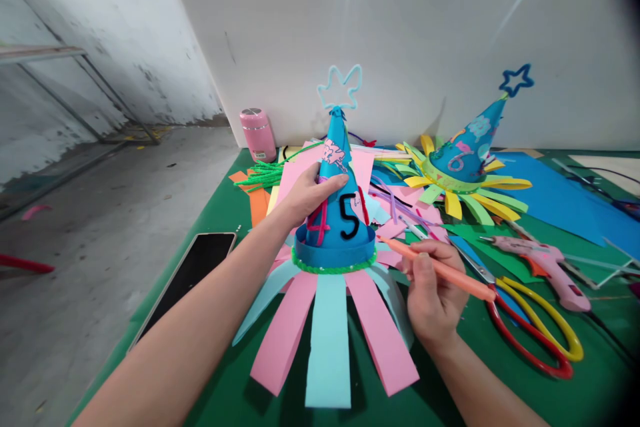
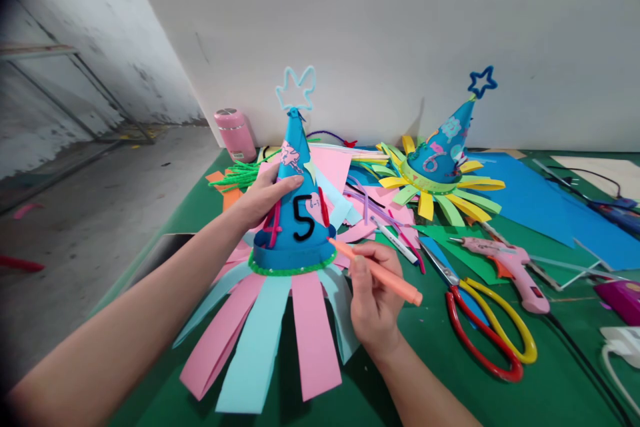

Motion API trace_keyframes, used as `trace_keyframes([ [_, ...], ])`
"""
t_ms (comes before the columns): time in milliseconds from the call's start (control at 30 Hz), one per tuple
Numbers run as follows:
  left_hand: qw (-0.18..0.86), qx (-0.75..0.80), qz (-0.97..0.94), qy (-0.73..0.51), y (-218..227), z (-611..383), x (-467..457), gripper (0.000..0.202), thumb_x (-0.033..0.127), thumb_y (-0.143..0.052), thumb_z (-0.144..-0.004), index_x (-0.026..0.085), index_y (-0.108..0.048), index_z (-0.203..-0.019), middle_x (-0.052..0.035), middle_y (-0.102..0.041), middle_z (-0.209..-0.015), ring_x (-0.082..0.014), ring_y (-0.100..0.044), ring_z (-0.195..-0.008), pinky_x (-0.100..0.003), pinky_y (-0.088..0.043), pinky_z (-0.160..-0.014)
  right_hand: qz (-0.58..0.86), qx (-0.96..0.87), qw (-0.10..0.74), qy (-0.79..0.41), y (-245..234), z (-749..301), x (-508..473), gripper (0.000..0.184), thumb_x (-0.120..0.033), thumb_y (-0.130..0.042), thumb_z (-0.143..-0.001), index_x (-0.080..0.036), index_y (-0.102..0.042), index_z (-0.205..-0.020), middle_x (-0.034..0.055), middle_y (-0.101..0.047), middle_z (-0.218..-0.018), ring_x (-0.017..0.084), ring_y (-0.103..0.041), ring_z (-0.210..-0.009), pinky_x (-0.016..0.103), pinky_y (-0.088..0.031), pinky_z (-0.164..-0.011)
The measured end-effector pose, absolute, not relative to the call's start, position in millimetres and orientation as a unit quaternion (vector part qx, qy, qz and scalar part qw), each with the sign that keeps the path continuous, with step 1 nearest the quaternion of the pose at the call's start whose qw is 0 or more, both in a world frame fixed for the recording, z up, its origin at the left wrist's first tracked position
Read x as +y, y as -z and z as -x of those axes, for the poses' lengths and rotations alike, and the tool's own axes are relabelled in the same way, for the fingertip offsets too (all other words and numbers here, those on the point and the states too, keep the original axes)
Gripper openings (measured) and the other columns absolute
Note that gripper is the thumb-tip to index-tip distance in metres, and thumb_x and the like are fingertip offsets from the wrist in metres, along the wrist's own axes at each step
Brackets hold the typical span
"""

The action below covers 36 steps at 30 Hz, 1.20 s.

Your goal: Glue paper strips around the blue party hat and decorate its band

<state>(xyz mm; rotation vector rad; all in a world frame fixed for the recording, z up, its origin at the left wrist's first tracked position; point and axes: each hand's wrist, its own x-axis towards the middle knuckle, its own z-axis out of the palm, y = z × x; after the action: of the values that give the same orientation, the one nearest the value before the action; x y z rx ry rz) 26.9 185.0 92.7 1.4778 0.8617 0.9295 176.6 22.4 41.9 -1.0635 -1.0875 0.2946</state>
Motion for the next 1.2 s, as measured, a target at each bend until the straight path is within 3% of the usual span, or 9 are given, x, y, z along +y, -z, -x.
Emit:
trace_keyframes([
  [200, 0.551, 0.37, -0.637, -0.392, -91.6, -26.9, 185.4, 0.052, 0.047, -0.069, -0.069, 0.016, -0.056, -0.109, -0.0095, -0.066, -0.103, -0.0266, -0.064, -0.091, -0.039, -0.054, -0.076, 0.413, -0.633, 0.637, -0.151, -53.3, -173.9, 16.4, 0.017, -0.012, -0.054, -0.081, -0.022, -0.062, -0.091, 0.0025, -0.059, -0.076, 0.016, -0.056, -0.072, 0.032, -0.048, -0.061],
  [367, 0.552, 0.372, -0.634, -0.393, -90.1, -26.6, 184.7, 0.052, 0.048, -0.069, -0.069, 0.018, -0.056, -0.109, -0.008, -0.066, -0.1, -0.0259, -0.064, -0.089, -0.039, -0.054, -0.074, 0.424, -0.648, 0.604, -0.187, -57.6, -167.2, 14.5, 0.018, -0.011, -0.053, -0.082, -0.023, -0.061, -0.094, 0.0023, -0.063, -0.082, 0.015, -0.059, -0.076, 0.028, -0.049, -0.064],
  [567, 0.55, 0.382, -0.629, -0.394, -92.0, -26.7, 184.7, 0.047, 0.049, -0.071, -0.066, 0.018, -0.057, -0.099, -0.0054, -0.064, -0.089, -0.0211, -0.063, -0.078, -0.035, -0.054, -0.069, 0.46, -0.634, 0.597, -0.174, -54.2, -164.6, 15.2, 0.012, -0.014, -0.056, -0.083, -0.023, -0.06, -0.089, -0.0007, -0.062, -0.077, 0.011, -0.06, -0.073, 0.022, -0.048, -0.063],
  [1200, 0.56, 0.369, -0.628, -0.395, -92.8, -28.0, 184.1, 0.05, 0.047, -0.071, -0.067, 0.018, -0.055, -0.105, -0.0074, -0.065, -0.096, -0.0227, -0.064, -0.082, -0.037, -0.055, -0.071, 0.457, -0.639, 0.592, -0.18, -56.0, -164.0, 15.4, 0.013, -0.013, -0.056, -0.083, -0.023, -0.06, -0.091, -0.0021, -0.064, -0.079, 0.009, -0.059, -0.073, 0.019, -0.048, -0.065],
])
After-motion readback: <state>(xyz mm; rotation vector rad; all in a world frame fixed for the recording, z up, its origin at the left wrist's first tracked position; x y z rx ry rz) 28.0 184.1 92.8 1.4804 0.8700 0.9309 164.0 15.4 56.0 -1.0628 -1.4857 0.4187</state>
